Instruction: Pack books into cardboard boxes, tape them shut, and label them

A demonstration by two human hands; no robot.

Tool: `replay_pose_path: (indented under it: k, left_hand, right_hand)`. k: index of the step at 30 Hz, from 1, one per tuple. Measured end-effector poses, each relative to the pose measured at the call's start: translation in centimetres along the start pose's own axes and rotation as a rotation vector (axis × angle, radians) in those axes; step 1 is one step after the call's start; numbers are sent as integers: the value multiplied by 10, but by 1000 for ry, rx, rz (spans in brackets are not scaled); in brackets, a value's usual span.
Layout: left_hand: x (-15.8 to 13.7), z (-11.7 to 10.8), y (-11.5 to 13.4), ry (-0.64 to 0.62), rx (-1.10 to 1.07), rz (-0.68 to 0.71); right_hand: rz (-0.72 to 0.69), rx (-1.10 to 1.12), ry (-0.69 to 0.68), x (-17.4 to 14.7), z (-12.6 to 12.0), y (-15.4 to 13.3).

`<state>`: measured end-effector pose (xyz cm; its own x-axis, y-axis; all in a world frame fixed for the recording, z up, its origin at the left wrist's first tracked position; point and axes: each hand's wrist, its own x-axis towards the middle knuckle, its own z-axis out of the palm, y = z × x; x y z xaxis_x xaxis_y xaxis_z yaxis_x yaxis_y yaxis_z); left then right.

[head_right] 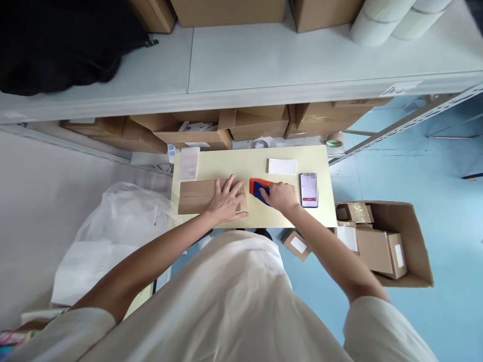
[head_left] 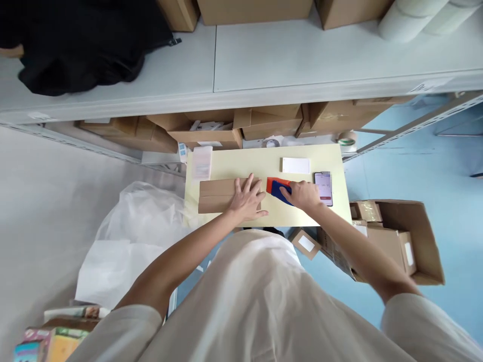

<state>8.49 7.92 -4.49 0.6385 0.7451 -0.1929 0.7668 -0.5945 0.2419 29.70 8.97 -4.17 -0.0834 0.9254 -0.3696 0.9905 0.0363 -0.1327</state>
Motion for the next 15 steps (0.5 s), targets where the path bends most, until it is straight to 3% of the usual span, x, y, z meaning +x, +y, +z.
replay_pose_path:
  k: [4, 7, 11, 15]
  left_hand:
    - [-1, -1, -9, 82, -216, 46]
    - [-14, -4, -27, 272, -415, 37]
    - [-60, -2, -67, 500, -426, -222]
    - [-118, 25, -112, 623, -664, -485]
  right_hand:
    - [160, 137, 129, -15, 46, 18]
    - [236, 143, 108, -19, 88, 14]
    - [265, 124, 91, -24, 130, 4]
    - [220, 178, 190, -35, 138, -2]
